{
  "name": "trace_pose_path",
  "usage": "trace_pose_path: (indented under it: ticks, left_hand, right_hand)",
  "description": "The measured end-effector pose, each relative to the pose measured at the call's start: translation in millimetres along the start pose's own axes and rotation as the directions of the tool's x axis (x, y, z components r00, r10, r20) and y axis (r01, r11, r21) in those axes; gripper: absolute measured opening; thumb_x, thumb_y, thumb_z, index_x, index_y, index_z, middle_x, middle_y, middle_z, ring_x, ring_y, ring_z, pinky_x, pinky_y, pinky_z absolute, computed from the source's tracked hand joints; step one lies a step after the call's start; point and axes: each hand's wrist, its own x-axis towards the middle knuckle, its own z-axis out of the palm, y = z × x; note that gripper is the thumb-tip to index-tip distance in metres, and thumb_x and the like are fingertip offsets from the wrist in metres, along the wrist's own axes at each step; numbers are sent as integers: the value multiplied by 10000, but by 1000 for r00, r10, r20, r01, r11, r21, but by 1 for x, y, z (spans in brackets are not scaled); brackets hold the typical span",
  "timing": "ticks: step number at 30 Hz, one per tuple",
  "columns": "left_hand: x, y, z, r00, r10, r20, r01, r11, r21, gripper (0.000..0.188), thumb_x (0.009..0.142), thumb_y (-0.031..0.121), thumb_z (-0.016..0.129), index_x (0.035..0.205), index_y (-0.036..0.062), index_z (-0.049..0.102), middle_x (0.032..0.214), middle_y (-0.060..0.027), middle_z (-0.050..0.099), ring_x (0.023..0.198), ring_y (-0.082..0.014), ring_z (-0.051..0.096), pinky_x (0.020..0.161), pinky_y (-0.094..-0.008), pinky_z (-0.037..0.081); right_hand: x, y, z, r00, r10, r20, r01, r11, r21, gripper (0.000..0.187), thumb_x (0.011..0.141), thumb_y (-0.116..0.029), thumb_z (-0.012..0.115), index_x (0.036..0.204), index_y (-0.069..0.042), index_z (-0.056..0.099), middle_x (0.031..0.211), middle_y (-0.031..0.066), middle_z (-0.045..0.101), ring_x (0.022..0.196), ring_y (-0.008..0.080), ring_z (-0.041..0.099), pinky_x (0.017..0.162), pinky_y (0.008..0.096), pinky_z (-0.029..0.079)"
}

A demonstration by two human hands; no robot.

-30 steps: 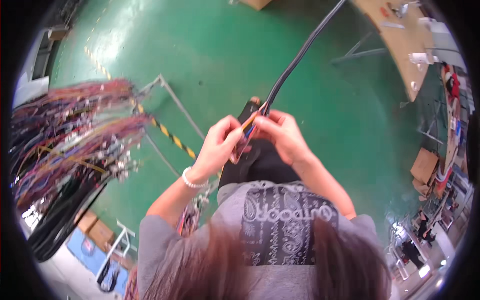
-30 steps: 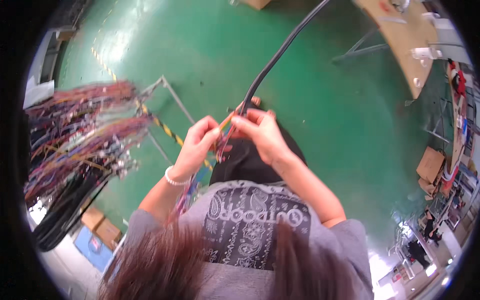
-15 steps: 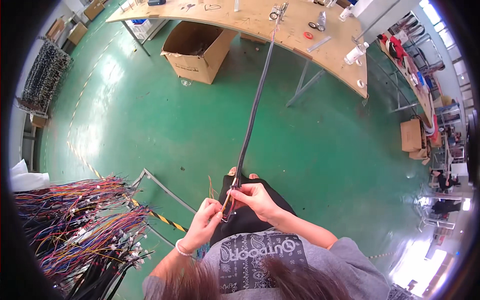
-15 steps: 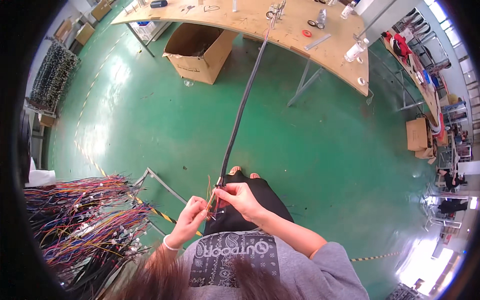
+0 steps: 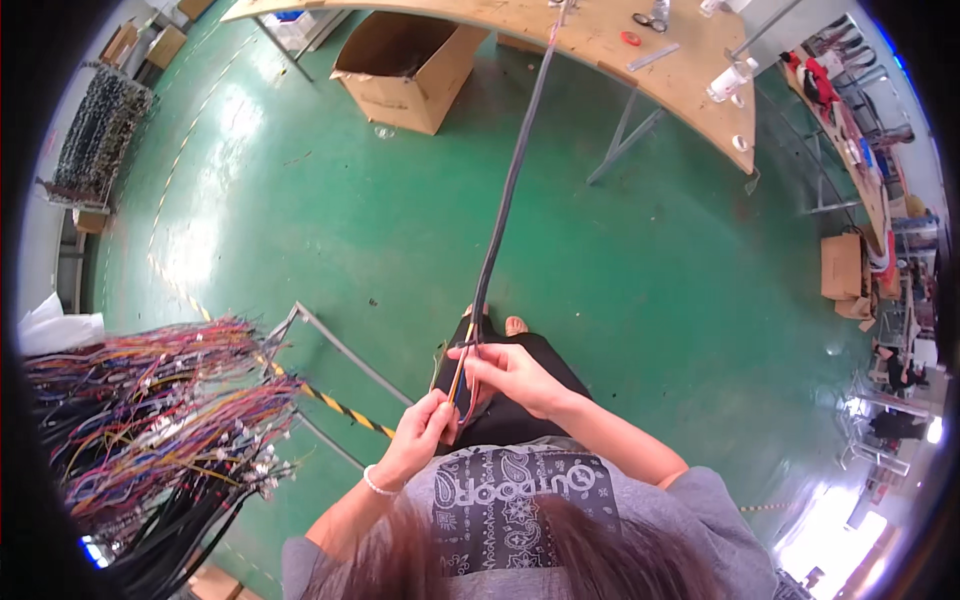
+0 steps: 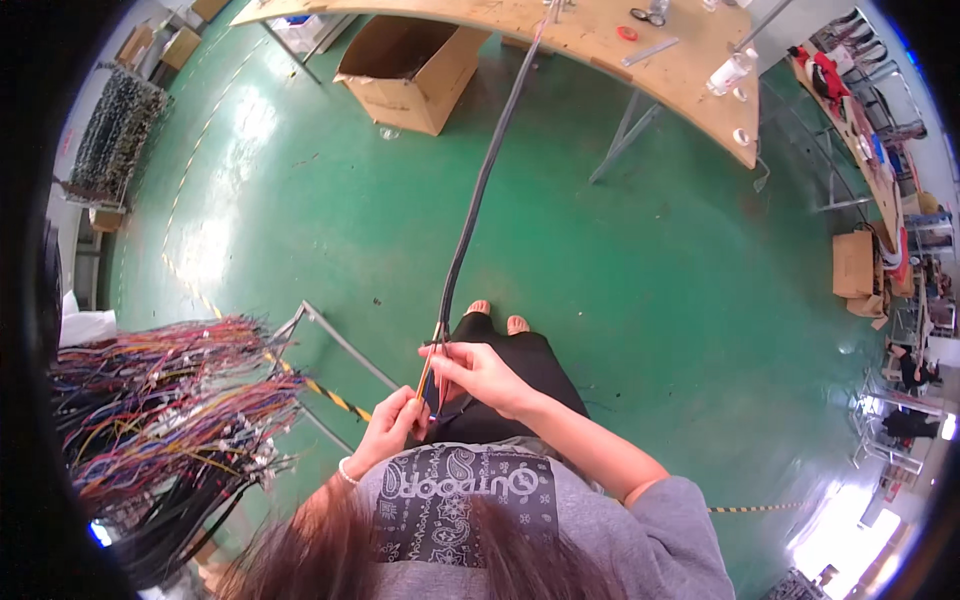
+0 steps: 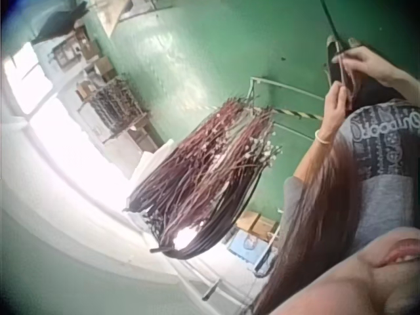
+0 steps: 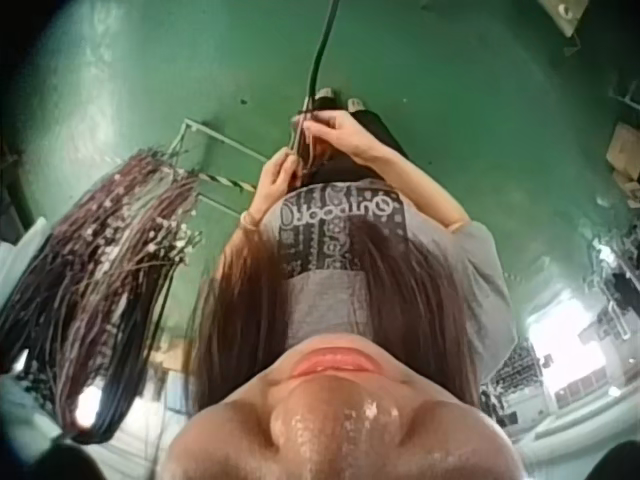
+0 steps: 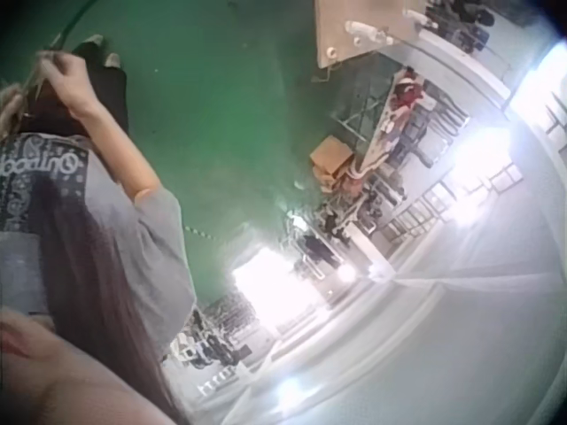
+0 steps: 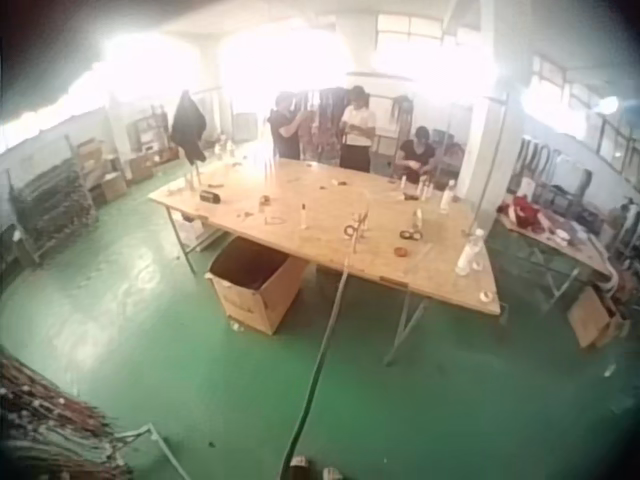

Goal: Apply electrical tape to segments of a wire harness to group and organize multiple colored wires.

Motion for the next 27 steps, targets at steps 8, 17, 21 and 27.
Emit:
trace_pose_path:
  ticks: [8,17,21,27]
  left_hand:
    - [-12,0,19,994,69,-90,-81,988,-132,282,1034,210,411,801,55,453,672,10,441,556,-56,342,515,-206,304]
    - [-22,16,33,989,115,-93,-133,968,-214,284,1030,216,423,790,65,430,676,13,411,550,-45,296,489,-197,245]
    - [-24,18,37,996,54,-77,-76,941,-329,272,1029,213,433,801,65,441,682,23,417,543,-32,295,478,-196,245]
    - [-24,14,46,993,60,-99,-82,969,-233,284,1027,219,443,792,61,445,679,25,417,539,-32,289,473,-195,234]
  right_hand:
    - [-20,3,-3,985,-155,-70,154,988,-18,348,1011,-278,485,1114,18,638,801,-2,606,727,89,607,699,260,531]
    - [-36,-1,-4,984,-144,-108,154,984,92,236,922,-130,627,1108,11,594,840,26,625,730,106,626,672,264,566]
    - [-37,-1,-5,987,-101,-127,119,983,139,270,909,-147,646,1125,4,588,843,26,618,712,87,603,649,252,553]
    - [-37,2,-10,981,-95,-168,109,991,75,218,890,-174,676,1017,-5,626,786,13,617,620,59,561,536,208,474]
